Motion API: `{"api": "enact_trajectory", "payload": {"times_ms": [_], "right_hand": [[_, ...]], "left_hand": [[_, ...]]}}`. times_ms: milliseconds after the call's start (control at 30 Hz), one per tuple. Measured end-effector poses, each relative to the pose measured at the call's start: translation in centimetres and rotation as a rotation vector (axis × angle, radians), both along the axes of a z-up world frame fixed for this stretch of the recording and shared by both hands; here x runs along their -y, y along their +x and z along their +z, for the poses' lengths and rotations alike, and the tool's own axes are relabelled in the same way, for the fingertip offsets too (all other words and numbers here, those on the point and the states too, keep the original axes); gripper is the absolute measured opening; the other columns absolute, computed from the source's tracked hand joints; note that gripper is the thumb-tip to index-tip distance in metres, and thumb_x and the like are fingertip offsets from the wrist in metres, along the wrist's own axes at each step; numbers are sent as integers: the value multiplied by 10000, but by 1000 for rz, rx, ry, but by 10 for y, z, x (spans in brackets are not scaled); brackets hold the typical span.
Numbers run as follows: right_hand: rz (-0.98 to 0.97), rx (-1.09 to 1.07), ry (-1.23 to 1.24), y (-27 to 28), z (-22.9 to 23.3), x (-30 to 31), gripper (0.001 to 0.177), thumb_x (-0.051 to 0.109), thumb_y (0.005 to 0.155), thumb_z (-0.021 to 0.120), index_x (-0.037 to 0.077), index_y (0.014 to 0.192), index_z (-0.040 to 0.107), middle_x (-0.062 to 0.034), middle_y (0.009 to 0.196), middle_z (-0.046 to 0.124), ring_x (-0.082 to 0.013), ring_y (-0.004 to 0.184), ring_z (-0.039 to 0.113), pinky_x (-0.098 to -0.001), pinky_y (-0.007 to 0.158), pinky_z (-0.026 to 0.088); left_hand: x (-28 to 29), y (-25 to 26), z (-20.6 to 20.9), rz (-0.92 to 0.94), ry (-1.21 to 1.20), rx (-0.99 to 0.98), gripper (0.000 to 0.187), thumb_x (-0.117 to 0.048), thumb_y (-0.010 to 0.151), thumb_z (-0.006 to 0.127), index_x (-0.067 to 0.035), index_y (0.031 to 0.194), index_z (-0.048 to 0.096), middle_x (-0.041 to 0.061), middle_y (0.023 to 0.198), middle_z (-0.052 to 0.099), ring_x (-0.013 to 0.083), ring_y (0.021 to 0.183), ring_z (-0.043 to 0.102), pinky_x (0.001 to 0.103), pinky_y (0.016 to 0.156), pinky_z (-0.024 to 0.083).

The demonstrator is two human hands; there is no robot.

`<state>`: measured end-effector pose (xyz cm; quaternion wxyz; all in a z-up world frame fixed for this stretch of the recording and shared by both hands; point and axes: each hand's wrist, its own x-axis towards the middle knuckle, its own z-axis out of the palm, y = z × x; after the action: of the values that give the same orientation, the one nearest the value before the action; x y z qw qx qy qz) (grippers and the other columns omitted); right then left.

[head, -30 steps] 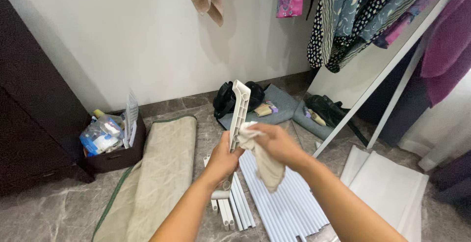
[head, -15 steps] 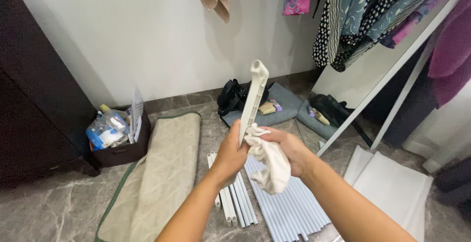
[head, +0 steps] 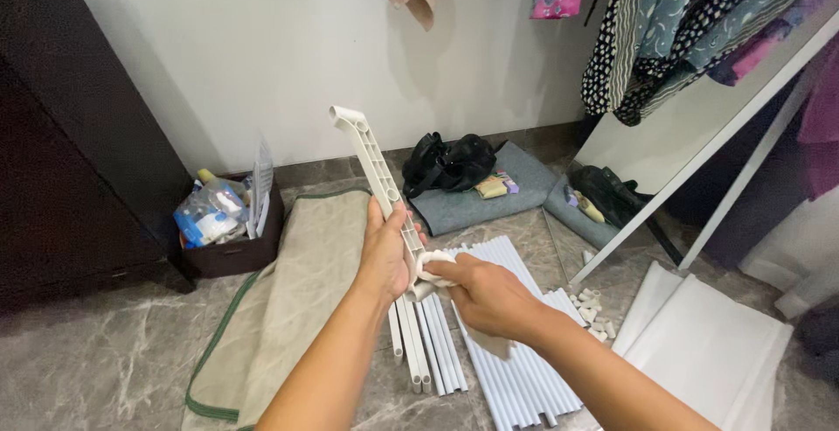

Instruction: The person assembles a white plastic furniture frame by connecting rods and panels. They insert rods into slots, attach a mesh panel, and secure the structure with additional components.

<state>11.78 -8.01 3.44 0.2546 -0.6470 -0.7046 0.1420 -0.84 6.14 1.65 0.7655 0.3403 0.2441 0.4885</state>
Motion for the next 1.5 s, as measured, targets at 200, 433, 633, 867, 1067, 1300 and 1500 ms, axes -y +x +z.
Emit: {"api": "enact_trajectory", "payload": {"times_ms": [200, 433, 633, 867, 1067, 1300, 1500], "right_hand": [[-159, -843, -436, 6, -10, -16, 325, 75, 921, 573, 75, 1214, 713, -83, 909, 726, -185, 807, 670, -321, 700, 521], [-134, -1135, -377, 13, 4, -11, 309, 171, 943, 584, 55, 1208, 692, -67, 910, 733, -134, 745, 690, -265, 651, 559], [167, -56, 242, -18, 4, 8, 231, 257, 963, 696, 147, 1154, 762, -73, 878, 677, -260, 717, 696, -355, 625, 545], [-47, 18, 283, -30, -9, 11, 192, 195, 931, 655, 89, 1085, 702, -111, 899, 679, -341, 715, 673, -432, 618, 520], [-266, -1073, -308, -1, -22, -10, 204, 155, 935, 607, 2, 1010, 718, -135, 827, 750, -231, 692, 718, -365, 630, 576], [-337, -1216, 173, 58, 21, -23, 200, 161, 1001, 603, 20, 1096, 710, -24, 893, 723, -105, 748, 655, -266, 656, 522], [-295, -734, 653, 66, 33, -25, 255, 131, 1019, 614, -9, 1225, 669, -14, 1140, 690, -90, 1001, 628, -252, 851, 521]], "left_hand": [[12, 8, 4, 53, 88, -39, 397, -174, 1003, 560, -258, 1378, 465, 11, 938, 519, 110, 728, 521, 287, 584, 505], [3, -3, 4, 186, -167, -79, 677, -103, 944, 623, -345, 1502, 325, 47, 1015, 574, 144, 689, 570, 336, 560, 536], [-8, -8, -8, 375, -220, -272, 836, -112, 954, 651, -390, 1623, 235, 62, 1231, 569, 143, 730, 505, 314, 618, 472], [0, -6, -6, 498, -103, -296, 914, -57, 929, 613, -352, 1633, 110, 69, 1530, 478, 190, 1100, 577, 337, 916, 490], [12, 1, -9, 363, 196, -322, 850, -50, 918, 649, -218, 1625, 208, 111, 1588, 438, 227, 1364, 515, 317, 1082, 412], [10, -7, -19, -97, 491, -629, 807, -92, 869, 691, -200, 1595, 355, 136, 1511, 559, 202, 1316, 562, 302, 1056, 433], [24, 0, -24, -260, 468, -894, 801, -154, 891, 675, -285, 1605, 336, 137, 1399, 678, 231, 1242, 640, 298, 1034, 465]]}}
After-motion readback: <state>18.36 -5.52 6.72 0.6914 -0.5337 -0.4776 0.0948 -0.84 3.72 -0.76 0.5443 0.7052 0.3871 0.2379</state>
